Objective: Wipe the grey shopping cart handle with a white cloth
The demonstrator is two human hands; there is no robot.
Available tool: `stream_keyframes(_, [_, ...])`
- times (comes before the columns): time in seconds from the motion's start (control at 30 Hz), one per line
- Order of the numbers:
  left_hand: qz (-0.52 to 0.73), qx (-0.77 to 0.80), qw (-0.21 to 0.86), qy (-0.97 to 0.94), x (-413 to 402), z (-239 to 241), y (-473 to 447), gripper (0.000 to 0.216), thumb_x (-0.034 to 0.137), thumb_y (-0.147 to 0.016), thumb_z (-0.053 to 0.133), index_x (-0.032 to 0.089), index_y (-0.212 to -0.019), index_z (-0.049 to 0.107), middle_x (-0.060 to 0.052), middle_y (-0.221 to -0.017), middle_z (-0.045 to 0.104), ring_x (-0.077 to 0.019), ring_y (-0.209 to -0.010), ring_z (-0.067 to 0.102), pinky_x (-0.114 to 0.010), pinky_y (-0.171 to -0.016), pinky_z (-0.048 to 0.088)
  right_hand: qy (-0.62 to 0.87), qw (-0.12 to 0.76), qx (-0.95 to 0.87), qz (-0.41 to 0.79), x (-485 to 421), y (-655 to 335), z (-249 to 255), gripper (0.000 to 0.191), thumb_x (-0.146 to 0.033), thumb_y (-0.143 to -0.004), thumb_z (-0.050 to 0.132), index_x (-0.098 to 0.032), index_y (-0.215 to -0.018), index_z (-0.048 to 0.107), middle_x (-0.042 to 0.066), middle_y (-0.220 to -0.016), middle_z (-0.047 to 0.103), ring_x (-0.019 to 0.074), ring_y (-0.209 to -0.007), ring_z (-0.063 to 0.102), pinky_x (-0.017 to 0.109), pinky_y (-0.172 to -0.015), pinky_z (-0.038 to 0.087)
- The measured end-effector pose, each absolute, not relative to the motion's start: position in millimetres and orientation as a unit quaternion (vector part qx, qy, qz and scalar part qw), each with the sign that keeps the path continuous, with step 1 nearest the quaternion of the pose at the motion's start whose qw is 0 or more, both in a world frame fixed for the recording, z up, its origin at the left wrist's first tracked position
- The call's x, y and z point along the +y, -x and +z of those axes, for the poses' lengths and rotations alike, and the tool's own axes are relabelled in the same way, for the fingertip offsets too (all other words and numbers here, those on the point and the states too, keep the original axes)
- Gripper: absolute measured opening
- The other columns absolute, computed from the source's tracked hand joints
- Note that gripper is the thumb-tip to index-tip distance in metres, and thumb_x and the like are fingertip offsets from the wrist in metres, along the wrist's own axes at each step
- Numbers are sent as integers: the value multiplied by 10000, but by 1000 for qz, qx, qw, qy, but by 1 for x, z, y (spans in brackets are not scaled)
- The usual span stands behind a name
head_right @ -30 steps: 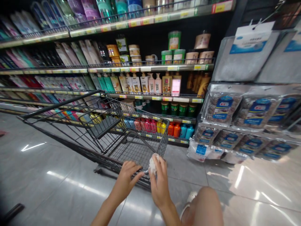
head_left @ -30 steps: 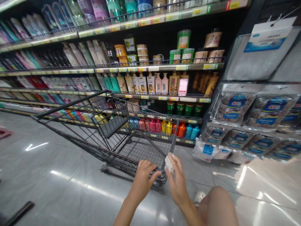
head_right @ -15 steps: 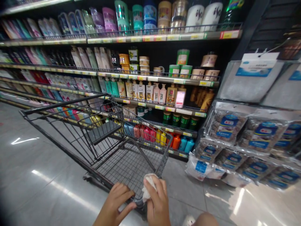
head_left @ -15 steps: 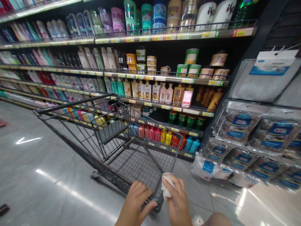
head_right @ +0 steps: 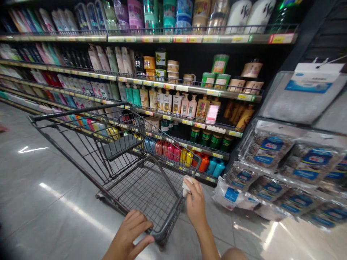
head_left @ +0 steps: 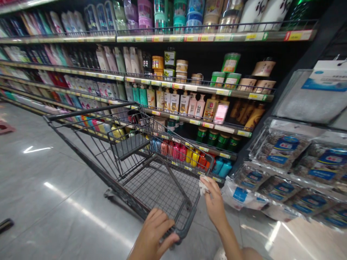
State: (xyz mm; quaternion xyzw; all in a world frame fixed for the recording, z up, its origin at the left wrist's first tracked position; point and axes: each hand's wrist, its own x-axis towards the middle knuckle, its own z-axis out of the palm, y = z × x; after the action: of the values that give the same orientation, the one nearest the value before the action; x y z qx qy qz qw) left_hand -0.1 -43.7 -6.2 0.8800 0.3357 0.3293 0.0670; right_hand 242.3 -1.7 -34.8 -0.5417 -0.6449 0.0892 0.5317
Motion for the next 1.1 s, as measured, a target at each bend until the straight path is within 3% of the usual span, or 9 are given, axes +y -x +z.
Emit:
stream_keyframes(0.4, [347,343,49,-871,-42,-2,-7,236,405,-869,525,190,-839,617,1,-678,568,-136,-663,500,-303,-690,422,554,552,-611,122,38,-261,-20,383,-136,-778,449,-193,-1084,672,98,-1136,623,217,-1097,565,414,-960,438])
stream_keyframes(0.67, [358,335,52,-870,-46,1,0,218,412,-841,569,198,-824,604,5,-676,582,-137,-659,512,-290,-693,426,544,535,-623,171,-9,-234,-15,359,-125,-773,482,-213,-1063,673,91,-1118,605,215,-1074,570,361,-913,467])
stream_keyframes(0.9, [335,374,34,-864,-65,14,3,82,277,-843,556,205,-828,592,7,-723,599,-144,-713,553,-341,-833,439,522,500,-651,234,-49,-216,-5,396,-89,-789,465,-244,-1105,646,71,-1118,587,190,-1051,574,308,-897,471])
stream_keyframes(1.0, [352,399,8,-847,-72,16,-5,113,244,-866,502,200,-799,583,4,-699,595,-147,-685,556,-331,-773,456,510,485,-663,256,-63,-211,-3,460,-48,-767,455,-269,-1131,629,60,-1130,584,186,-1071,565,303,-920,458])
stream_keyframes(1.1, [386,401,-35,-830,-77,14,-19,146,252,-889,461,189,-888,593,-18,-736,619,-155,-701,571,-297,-691,467,486,482,-683,255,-71,-209,-3,529,-11,-738,438,-296,-1145,617,49,-1146,585,180,-1078,561,297,-926,456])
